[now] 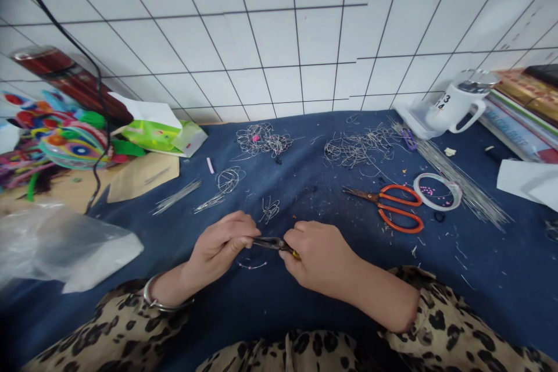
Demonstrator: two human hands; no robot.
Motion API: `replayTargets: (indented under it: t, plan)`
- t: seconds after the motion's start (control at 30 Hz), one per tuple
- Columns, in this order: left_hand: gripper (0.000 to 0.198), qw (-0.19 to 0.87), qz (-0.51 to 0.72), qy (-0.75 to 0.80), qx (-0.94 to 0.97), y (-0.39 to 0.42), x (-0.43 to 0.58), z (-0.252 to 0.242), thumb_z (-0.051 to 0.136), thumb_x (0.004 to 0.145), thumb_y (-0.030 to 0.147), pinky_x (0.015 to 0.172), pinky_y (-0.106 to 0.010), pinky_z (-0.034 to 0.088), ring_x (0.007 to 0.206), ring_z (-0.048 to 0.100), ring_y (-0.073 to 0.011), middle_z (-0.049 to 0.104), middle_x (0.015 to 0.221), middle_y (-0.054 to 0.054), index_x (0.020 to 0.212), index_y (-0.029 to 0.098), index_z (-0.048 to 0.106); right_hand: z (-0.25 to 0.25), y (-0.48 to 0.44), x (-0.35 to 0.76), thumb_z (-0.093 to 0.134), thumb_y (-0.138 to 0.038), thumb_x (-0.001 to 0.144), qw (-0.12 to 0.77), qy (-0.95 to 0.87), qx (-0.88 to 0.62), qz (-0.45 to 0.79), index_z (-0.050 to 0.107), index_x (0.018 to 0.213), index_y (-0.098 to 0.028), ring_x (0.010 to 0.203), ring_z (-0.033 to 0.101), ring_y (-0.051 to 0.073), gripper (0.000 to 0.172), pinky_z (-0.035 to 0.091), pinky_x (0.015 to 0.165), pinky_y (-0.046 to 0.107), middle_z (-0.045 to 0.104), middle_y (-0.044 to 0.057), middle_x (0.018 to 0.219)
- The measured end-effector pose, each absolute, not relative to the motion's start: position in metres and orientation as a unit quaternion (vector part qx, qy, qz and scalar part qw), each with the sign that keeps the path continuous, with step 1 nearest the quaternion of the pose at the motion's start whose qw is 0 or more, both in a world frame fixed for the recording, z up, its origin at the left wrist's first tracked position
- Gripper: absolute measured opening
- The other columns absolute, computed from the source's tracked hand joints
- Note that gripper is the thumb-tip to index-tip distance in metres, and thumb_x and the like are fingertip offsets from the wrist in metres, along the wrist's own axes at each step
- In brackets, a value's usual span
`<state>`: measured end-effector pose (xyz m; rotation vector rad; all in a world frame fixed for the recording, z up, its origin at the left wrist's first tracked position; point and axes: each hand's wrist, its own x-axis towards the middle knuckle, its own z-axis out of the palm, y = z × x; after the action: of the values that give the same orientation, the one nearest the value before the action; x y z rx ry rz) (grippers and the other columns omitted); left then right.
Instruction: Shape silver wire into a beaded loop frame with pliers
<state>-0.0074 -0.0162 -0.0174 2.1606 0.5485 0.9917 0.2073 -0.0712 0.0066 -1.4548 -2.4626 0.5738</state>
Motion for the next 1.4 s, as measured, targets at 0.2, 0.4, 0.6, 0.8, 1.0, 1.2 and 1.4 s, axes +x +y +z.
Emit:
replayTargets:
  t: [0.2, 0.4, 0.6, 0.8, 1.0, 1.2, 1.4]
  plan:
    - [0.016, 0.368, 0.383, 0.209, 0.821, -0.015, -0.007, -0.017, 0.048, 0.086, 0.016, 0.066, -0.030, 0.046, 0.073, 0.055, -0.0154, 0.059, 0.077, -0.005, 0.097, 0.017, 0.060, 0.001, -0.071, 0.205, 0.044, -0.028, 0.083, 0.127, -0.826, -0.497, 0.233, 0.055, 0.076, -0.016, 0.068, 0.049, 0.012, 0.017, 0.036, 0.063, 0.023, 0.055, 0.002, 0.073]
    - [0.015, 0.460, 0.369, 0.260, 0.765, -0.017, -0.008, -0.018, 0.051, 0.085, 0.015, 0.064, -0.027, 0.046, 0.068, 0.054, -0.0126, 0.056, 0.079, -0.003, 0.098, 0.017, 0.058, -0.001, -0.069, 0.204, 0.048, -0.029, 0.081, 0.150, -0.793, -0.503, 0.309, 0.053, 0.072, -0.017, 0.061, 0.046, 0.010, 0.017, 0.033, 0.059, 0.022, 0.052, 0.000, 0.069]
    - [0.050, 0.633, 0.387, 0.321, 0.589, -0.022, 0.003, -0.018, 0.064, 0.076, 0.019, 0.065, -0.025, 0.050, 0.083, 0.055, -0.0156, 0.050, 0.112, -0.010, 0.120, 0.023, 0.040, 0.001, -0.066, 0.204, 0.047, -0.029, 0.082, 0.209, -0.723, -0.535, 0.383, 0.043, 0.063, -0.017, 0.057, 0.041, 0.008, 0.024, 0.029, 0.054, 0.021, 0.043, -0.004, 0.062]
    - [0.045, 0.557, 0.423, 0.405, 0.589, -0.027, 0.007, -0.019, 0.061, 0.078, 0.021, 0.085, -0.035, 0.046, 0.107, 0.049, -0.0213, 0.048, 0.119, -0.010, 0.118, 0.023, 0.042, 0.002, -0.064, 0.204, 0.045, -0.031, 0.083, 0.231, -0.679, -0.537, 0.444, 0.040, 0.062, -0.017, 0.057, 0.038, 0.008, 0.026, 0.028, 0.052, 0.021, 0.038, -0.005, 0.061]
    - [0.007, 0.319, 0.421, 0.368, 0.765, -0.030, -0.001, -0.007, 0.062, 0.076, 0.014, 0.074, -0.032, 0.046, 0.080, 0.056, -0.0180, 0.060, 0.081, -0.004, 0.081, 0.018, 0.061, 0.004, -0.063, 0.204, 0.046, -0.031, 0.083, 0.226, -0.671, -0.530, 0.467, 0.041, 0.064, -0.017, 0.058, 0.037, 0.008, 0.024, 0.028, 0.053, 0.021, 0.036, -0.005, 0.061]
    - [0.018, 0.355, 0.380, 0.390, 0.759, -0.032, 0.003, -0.011, 0.064, 0.075, 0.020, 0.054, -0.024, 0.048, 0.060, 0.056, -0.0124, 0.065, 0.080, -0.003, 0.093, 0.019, 0.064, 0.004, -0.064, 0.200, 0.047, -0.032, 0.082, 0.229, -0.667, -0.511, 0.491, 0.038, 0.062, -0.017, 0.058, 0.034, 0.008, 0.026, 0.028, 0.053, 0.020, 0.034, -0.005, 0.061]
    - [0.020, 0.549, 0.362, 0.405, 0.635, -0.032, 0.006, -0.016, 0.058, 0.080, 0.023, 0.041, -0.020, 0.046, 0.043, 0.049, -0.0058, 0.066, 0.090, -0.007, 0.098, 0.017, 0.063, 0.004, -0.064, 0.197, 0.048, -0.032, 0.082, 0.223, -0.632, -0.492, 0.555, 0.040, 0.063, -0.017, 0.056, 0.031, 0.007, 0.026, 0.026, 0.051, 0.020, 0.032, -0.006, 0.059]
